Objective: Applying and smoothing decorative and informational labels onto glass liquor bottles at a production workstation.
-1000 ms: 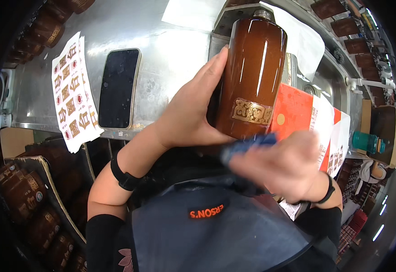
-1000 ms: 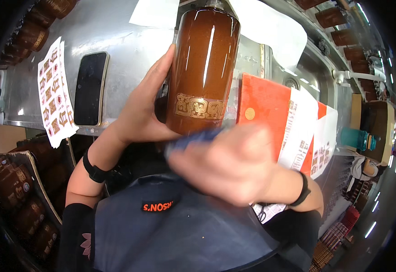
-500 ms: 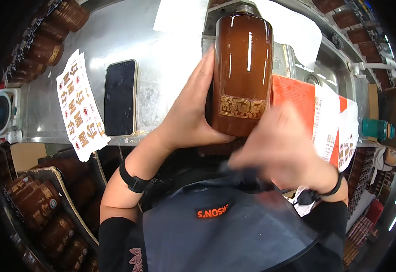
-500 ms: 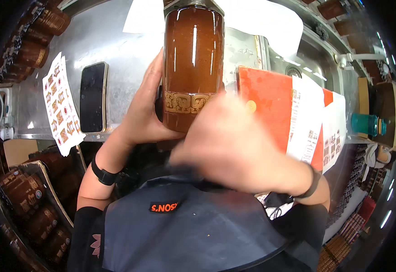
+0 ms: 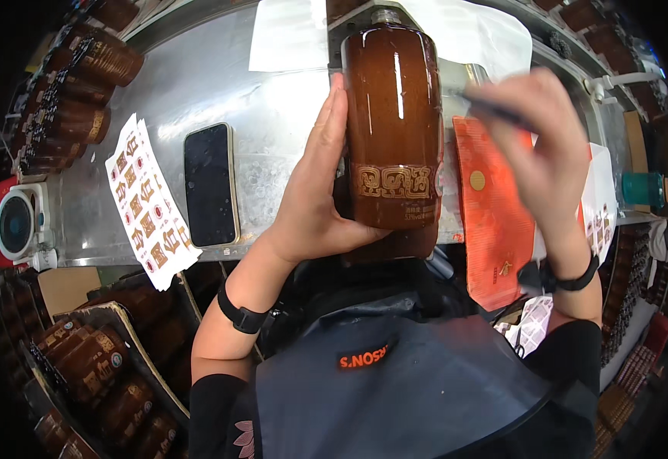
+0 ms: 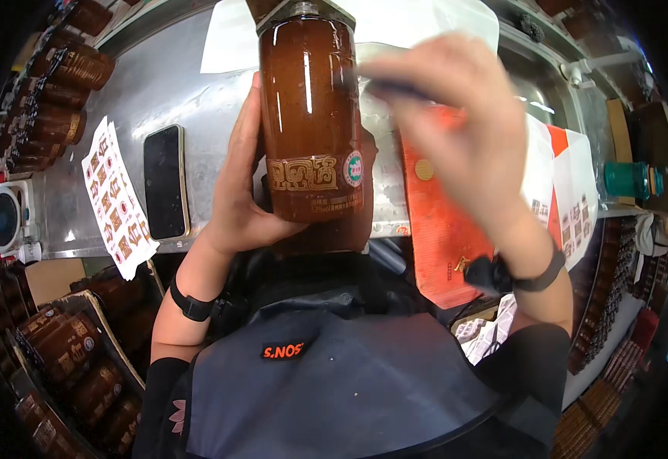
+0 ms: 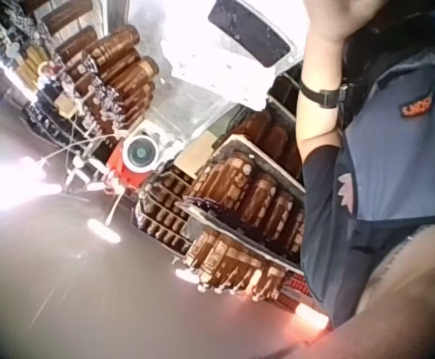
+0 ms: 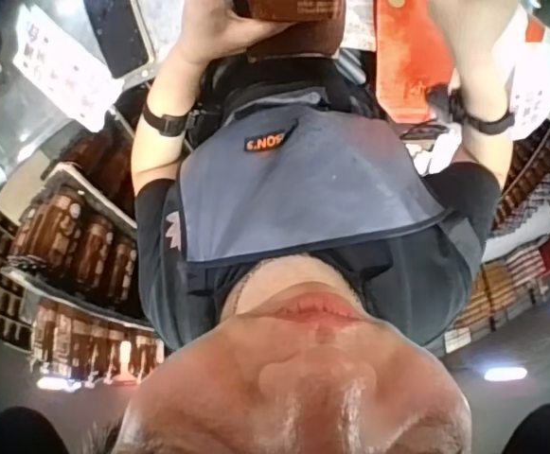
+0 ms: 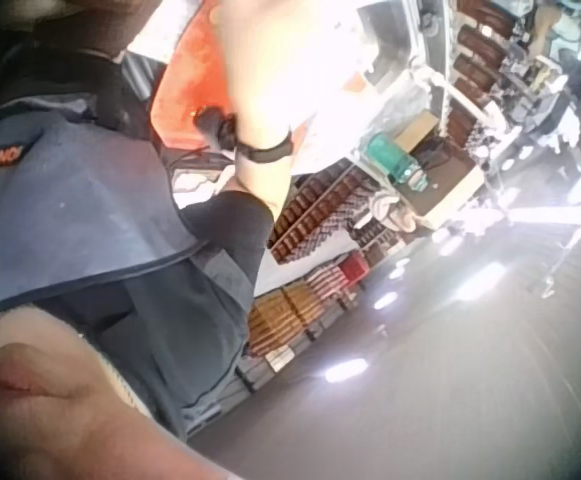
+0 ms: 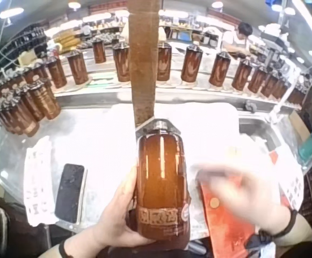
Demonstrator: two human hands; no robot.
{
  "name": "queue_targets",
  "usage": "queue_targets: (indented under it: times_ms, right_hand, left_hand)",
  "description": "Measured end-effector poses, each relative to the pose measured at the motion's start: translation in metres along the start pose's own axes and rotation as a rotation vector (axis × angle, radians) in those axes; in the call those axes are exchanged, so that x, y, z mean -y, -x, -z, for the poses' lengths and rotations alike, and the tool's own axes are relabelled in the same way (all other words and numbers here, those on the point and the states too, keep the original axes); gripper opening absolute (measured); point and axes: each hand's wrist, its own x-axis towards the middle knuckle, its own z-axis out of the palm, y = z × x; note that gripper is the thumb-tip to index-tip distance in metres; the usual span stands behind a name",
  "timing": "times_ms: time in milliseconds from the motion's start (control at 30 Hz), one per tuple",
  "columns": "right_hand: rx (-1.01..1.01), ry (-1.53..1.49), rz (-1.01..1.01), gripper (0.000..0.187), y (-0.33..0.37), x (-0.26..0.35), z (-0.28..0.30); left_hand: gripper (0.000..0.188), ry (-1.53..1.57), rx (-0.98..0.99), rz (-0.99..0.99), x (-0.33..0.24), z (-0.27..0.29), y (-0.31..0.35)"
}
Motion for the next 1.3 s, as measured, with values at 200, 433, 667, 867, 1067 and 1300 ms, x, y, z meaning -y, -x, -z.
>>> queue_targets:
  times_ms: [200,433,667,867,1067,1300]
  right_hand:
    - [0.443,-0.496,0.215,0.025,0.036,0.049,-0.011]
    - [0.133,-0.128,0.447,0.041,0.050,0.048,-0.018]
    - [0.117,-0.170,-0.174,0.034,0.017,0.039,-0.002]
    - [0.272,-0.250,0.100,0.037,0.026,0.050,0.002]
    - [0.329,-0.263,0.349,0.029,0.038,0.045,0.004]
    - [0.253,-0.202,0.164,0.041,0.034,0.035,0.005]
  left_hand:
    - [0.121,0.001,0.015,0.023,-0.001,-0.001,0.002]
    - [0.117,0.037,0.007,-0.003,0.001,-0.003,0.001]
    - [0.126,-0.030,0.027,-0.016,0.002,-0.002,0.002]
    - [0.127,-0.091,-0.087,-0.134,-0.003,-0.009,-0.006]
    - [0.120,-0.015,-0.054,-0.100,-0.001,-0.004,-0.001]
    - [0.121,0.017,0.003,-0.061,0.000,-0.001,0.000]
